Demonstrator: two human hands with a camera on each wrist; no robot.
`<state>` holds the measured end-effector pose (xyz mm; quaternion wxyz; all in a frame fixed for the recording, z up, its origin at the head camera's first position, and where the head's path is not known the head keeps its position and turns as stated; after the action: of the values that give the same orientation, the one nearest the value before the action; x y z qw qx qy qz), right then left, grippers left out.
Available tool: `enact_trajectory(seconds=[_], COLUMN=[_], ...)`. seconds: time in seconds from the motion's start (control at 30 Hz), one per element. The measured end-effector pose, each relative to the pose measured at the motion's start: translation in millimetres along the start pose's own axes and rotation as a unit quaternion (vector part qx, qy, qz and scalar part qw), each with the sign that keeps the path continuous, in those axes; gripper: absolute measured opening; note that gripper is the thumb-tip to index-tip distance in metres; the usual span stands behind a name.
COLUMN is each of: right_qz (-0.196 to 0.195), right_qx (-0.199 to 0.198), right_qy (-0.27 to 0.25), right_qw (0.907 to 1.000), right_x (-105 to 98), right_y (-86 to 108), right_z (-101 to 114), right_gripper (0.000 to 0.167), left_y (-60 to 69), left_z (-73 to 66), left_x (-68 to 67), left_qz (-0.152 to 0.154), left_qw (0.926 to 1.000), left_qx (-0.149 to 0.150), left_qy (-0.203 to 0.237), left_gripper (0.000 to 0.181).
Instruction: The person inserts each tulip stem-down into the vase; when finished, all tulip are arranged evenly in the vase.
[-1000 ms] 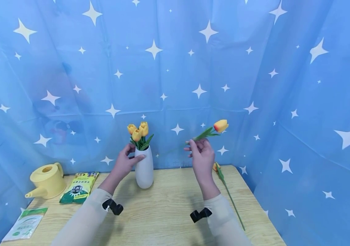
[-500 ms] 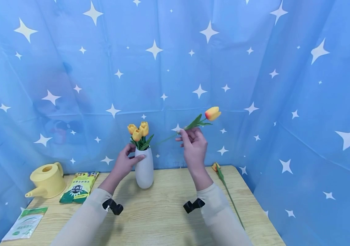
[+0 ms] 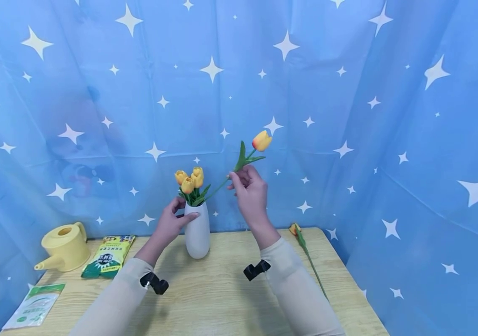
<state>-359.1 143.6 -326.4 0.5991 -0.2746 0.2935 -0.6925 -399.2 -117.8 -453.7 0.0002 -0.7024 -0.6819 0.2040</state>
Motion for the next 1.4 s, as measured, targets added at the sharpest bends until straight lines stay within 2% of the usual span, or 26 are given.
enact_trajectory(seconds=[0.23,0.37,0.57,0.77,1.07,1.23,1.4], right_qz=[0.008,0.036,0.100,0.143,0.173,0.189,0.204], right_qx=[-0.028,-0.024,0.009,0.045,0.076,0.094,0.092], right_qy=[0.016,0.041,0.098,0.122,0.120,0.125,0.141], right_qw=[0.9994,0.9982,0.9901,0.9811,0.9745,0.9695,0.9645], right_x=[10,18,32,44,56,60,64], right_y=[-7.1,-6.8,1.0,12.1,25.4,30.4,31.8], right_z=[4,2,-6,-17,-36,-42,-47], right_gripper=[0.012,0.011,0.009,0.012,0.006,0.007,0.010], left_y=[0.0,-0.1,0.0,0.4,-0.7,-0.9,-0.5], left_z=[-0.4,-0.5,-0.6,-1.0,2.6,1.1,1.3], left_x=[0.3,0.2,-0.1,-0.5,1.0,0.7,0.6], left_qz=[0.000,0.002,0.001,-0.003,-0.003,0.000,0.002], left_qw=[1.0000,1.0000,1.0000,1.0000,0.9998,0.9998,0.9997], left_qx=[-0.002,-0.003,0.001,0.006,0.021,0.017,0.021], left_qy=[0.001,0.002,-0.002,-0.006,0.001,0.006,0.009], left_gripper=[0.062,0.063,0.065,0.065,0.060,0.061,0.060])
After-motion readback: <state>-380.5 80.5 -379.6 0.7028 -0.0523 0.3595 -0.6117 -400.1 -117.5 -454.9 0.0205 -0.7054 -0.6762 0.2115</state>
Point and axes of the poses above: each hand's wrist, its own y-axis away from the middle knuckle, its own x-axis out of the palm, z = x × y, the point moved 2 cm from there along -y, towards the middle knuckle, and after that the axes turned 4 degrees about -y, right-handed, at the moved point
